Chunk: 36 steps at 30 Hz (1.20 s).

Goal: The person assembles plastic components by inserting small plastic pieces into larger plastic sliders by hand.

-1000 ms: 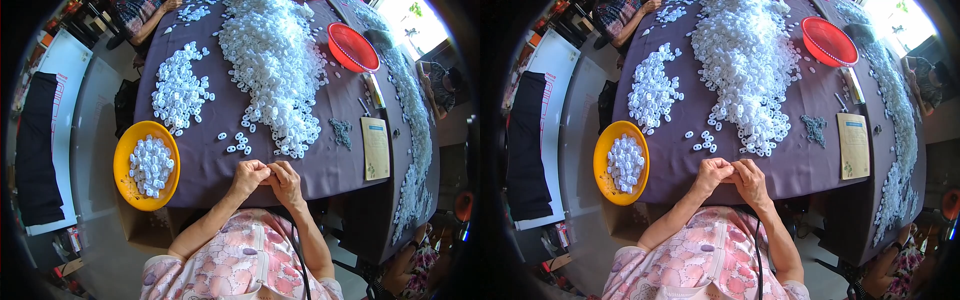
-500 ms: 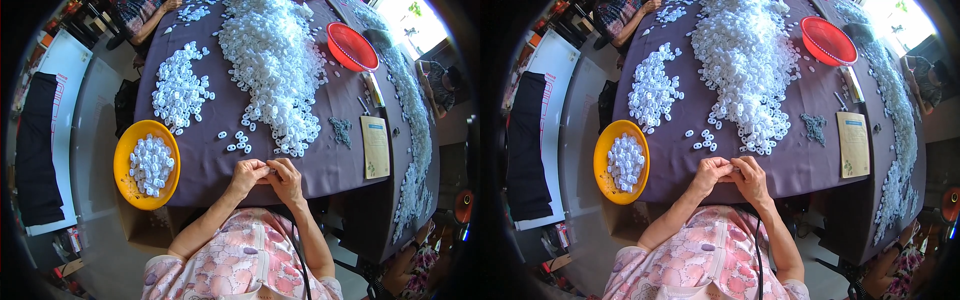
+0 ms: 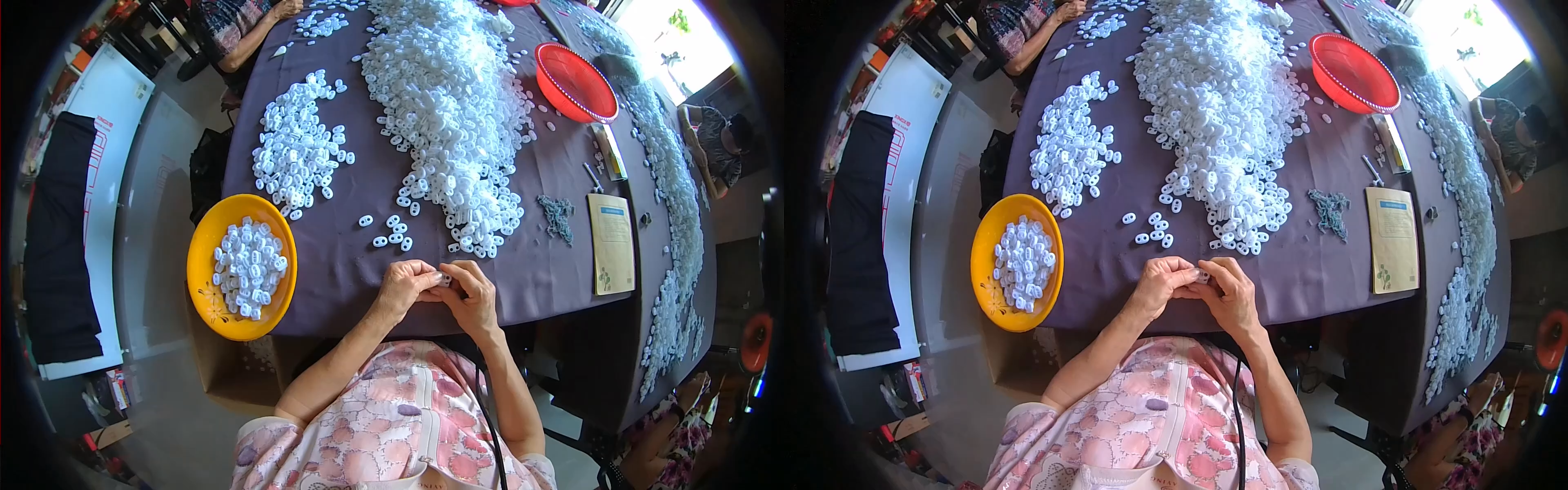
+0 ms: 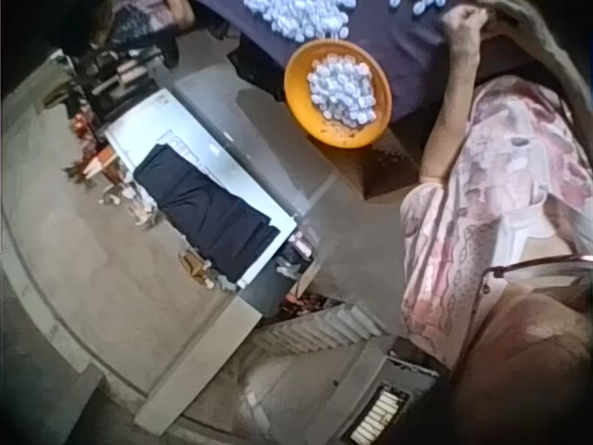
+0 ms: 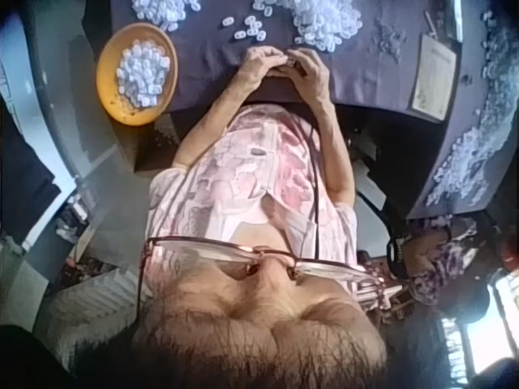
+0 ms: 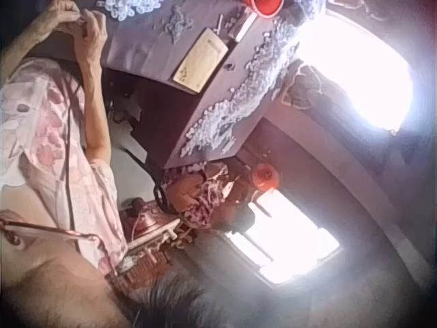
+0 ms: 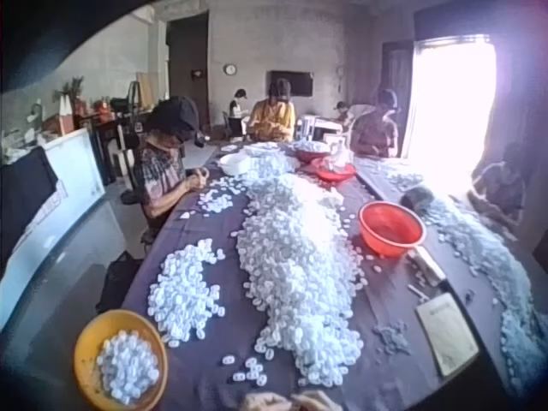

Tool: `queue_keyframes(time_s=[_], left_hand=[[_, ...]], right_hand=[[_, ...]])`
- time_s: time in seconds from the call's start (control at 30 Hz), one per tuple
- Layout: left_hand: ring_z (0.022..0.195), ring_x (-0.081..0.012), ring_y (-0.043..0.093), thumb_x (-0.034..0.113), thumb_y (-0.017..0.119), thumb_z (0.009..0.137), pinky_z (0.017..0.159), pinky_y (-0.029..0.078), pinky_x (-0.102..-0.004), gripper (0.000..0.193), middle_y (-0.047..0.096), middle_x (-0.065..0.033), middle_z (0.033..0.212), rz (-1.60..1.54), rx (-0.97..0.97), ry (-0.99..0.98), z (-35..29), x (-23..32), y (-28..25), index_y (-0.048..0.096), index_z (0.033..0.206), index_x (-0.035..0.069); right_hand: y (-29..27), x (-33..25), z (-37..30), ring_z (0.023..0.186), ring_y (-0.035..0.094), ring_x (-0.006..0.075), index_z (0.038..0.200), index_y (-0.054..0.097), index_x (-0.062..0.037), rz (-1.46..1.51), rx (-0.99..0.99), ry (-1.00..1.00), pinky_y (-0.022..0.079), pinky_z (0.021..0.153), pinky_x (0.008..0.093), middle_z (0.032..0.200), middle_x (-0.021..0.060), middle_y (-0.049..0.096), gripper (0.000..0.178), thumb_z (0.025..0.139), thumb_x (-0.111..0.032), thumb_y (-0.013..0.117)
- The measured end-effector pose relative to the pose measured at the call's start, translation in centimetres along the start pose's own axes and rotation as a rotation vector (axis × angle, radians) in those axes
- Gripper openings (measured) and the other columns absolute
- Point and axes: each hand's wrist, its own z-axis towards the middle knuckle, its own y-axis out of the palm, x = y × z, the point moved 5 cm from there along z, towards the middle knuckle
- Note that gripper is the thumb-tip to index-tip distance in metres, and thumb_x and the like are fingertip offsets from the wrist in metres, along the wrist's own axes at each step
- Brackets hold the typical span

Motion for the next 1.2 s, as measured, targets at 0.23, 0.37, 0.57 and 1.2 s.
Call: queue_keyframes(time_s=[0.23, 0.37, 0.57, 1.2], left_hand=[[0.070, -0.0117, 0.063, 0.007, 0.059, 0.085, 0.065, 0.056, -0.0247, 0.010, 0.065, -0.0083, 0.081, 0.034, -0.014, 0.034, 0.08, -0.11, 0.05, 0.062, 0.086, -0.002], [0.068, -0.0105, 0.063, 0.006, 0.059, 0.085, 0.063, 0.054, -0.0220, 0.009, 0.065, -0.0078, 0.080, 0.103, -0.016, 0.069, 0.34, -0.45, -0.46, 0.062, 0.085, -0.003], [0.068, -0.0100, 0.063, 0.006, 0.059, 0.085, 0.063, 0.054, -0.0219, 0.010, 0.065, -0.0072, 0.080, 0.108, -0.025, 0.038, 0.21, -0.09, -0.12, 0.062, 0.087, -0.003], [0.070, -0.0133, 0.064, 0.005, 0.058, 0.085, 0.066, 0.056, -0.0258, 0.011, 0.064, -0.0091, 0.079, 0.167, 0.015, 0.064, -0.09, 0.29, 0.18, 0.062, 0.084, -0.005]], right_hand=[[-0.05, 0.14, -0.02, 0.067, 0.058, 0.0167, 0.100, 0.062, -0.0034, 0.023, -0.016, -0.005, 0.047, 0.058, 0.0264, 0.092, 0.0080, 0.058, 0.033, 0.068, -0.002, 0.072], [-0.03, -0.49, 0.09, 0.067, 0.058, 0.0179, 0.099, 0.061, -0.0028, 0.026, -0.031, 0.009, 0.048, 0.058, 0.0268, 0.090, 0.0082, 0.058, 0.033, 0.068, -0.002, 0.072], [0.17, -0.12, -0.09, 0.069, 0.059, 0.0209, 0.098, 0.061, -0.0025, -0.022, -0.008, -0.047, 0.049, 0.059, 0.0287, 0.089, 0.0092, 0.058, 0.032, 0.068, -0.002, 0.072], [0.47, -0.16, -0.38, 0.074, 0.059, 0.0275, 0.096, 0.058, -0.0038, -0.130, 0.051, -0.183, 0.050, 0.063, 0.0345, 0.088, 0.0104, 0.057, 0.028, 0.070, -0.003, 0.067]])
